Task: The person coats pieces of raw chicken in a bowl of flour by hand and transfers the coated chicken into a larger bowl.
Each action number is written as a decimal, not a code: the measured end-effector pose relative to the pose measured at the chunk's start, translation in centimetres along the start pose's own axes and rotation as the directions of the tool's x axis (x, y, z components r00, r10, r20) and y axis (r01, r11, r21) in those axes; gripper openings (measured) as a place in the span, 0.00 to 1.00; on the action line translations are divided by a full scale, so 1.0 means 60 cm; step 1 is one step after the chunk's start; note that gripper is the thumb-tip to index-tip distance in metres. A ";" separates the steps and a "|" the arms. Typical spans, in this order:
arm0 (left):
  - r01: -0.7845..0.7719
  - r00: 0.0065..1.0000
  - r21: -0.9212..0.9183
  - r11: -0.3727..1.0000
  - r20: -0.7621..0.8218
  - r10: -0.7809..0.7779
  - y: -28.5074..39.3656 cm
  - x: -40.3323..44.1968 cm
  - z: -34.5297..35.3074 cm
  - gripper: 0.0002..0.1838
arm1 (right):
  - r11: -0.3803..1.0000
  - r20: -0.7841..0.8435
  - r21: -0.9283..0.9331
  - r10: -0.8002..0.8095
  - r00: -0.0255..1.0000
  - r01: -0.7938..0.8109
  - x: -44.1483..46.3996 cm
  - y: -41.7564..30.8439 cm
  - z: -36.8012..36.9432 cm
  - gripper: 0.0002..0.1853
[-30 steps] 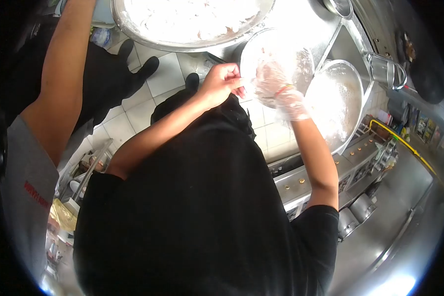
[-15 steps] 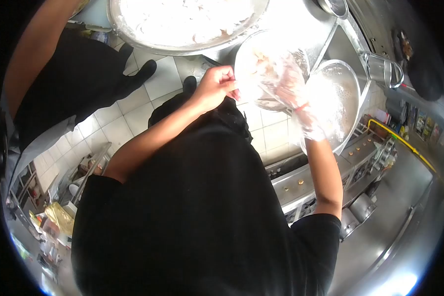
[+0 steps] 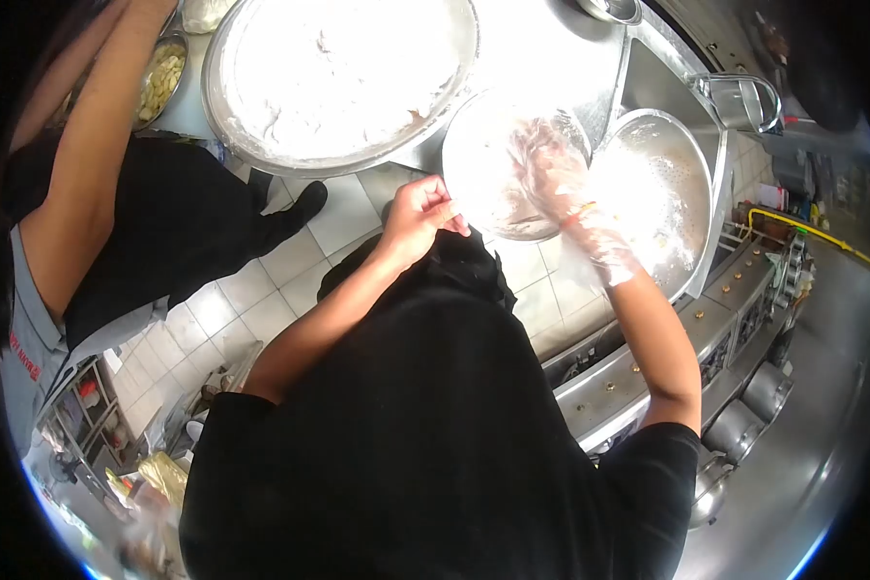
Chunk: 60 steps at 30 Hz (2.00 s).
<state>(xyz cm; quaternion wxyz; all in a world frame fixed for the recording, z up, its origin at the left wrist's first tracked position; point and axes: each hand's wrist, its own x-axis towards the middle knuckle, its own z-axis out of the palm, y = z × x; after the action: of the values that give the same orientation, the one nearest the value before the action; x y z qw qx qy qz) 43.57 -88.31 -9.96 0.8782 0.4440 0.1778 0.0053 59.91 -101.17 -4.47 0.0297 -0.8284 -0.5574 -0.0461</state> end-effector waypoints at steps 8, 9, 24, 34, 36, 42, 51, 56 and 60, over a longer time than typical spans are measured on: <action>0.008 1.000 -0.017 1.000 0.018 -0.008 0.005 0.002 0.003 0.04 | 0.963 0.114 0.267 -0.074 0.991 0.041 -0.011 0.024 0.068 0.19; 0.016 0.999 0.008 1.000 0.034 -0.016 0.005 0.004 0.002 0.04 | 0.962 0.097 0.271 -0.050 0.994 0.021 -0.013 0.009 0.075 0.19; 0.026 0.999 0.019 0.999 0.019 -0.027 0.004 0.007 0.001 0.04 | 0.830 0.375 0.491 0.071 0.924 -0.263 -0.005 0.023 0.002 0.21; 0.043 0.998 0.061 0.997 0.032 -0.045 0.015 0.008 0.006 0.03 | 0.881 0.562 0.209 0.247 0.789 -0.425 0.020 -0.018 0.076 0.17; 0.031 0.999 0.047 0.998 0.027 -0.032 0.015 0.010 0.007 0.03 | 0.933 0.452 0.082 0.278 0.848 -0.350 0.021 0.005 0.032 0.12; 0.002 1.000 0.005 1.000 0.007 -0.002 0.007 0.009 0.003 0.05 | 0.933 0.291 0.312 0.088 0.953 -0.181 -0.038 0.032 0.016 0.31; -0.009 0.999 0.064 0.998 0.033 0.007 0.006 0.008 0.002 0.06 | 0.891 0.575 0.345 0.046 0.817 -0.293 0.004 -0.012 0.053 0.11; -0.033 0.999 0.065 0.997 0.020 0.031 0.006 0.010 0.006 0.05 | 0.966 0.368 0.185 0.102 0.924 -0.180 -0.007 0.023 0.036 0.19; -0.030 1.000 0.022 0.999 -0.009 0.030 0.003 0.007 0.003 0.05 | 0.972 0.247 0.197 0.078 0.966 -0.129 -0.001 0.016 -0.016 0.28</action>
<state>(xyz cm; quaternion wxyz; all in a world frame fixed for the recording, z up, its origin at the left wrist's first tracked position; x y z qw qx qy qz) 44.02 -88.28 -9.85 0.8723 0.4561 0.1753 0.0185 60.71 -101.71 -3.50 0.0531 -0.8481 -0.5146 0.1148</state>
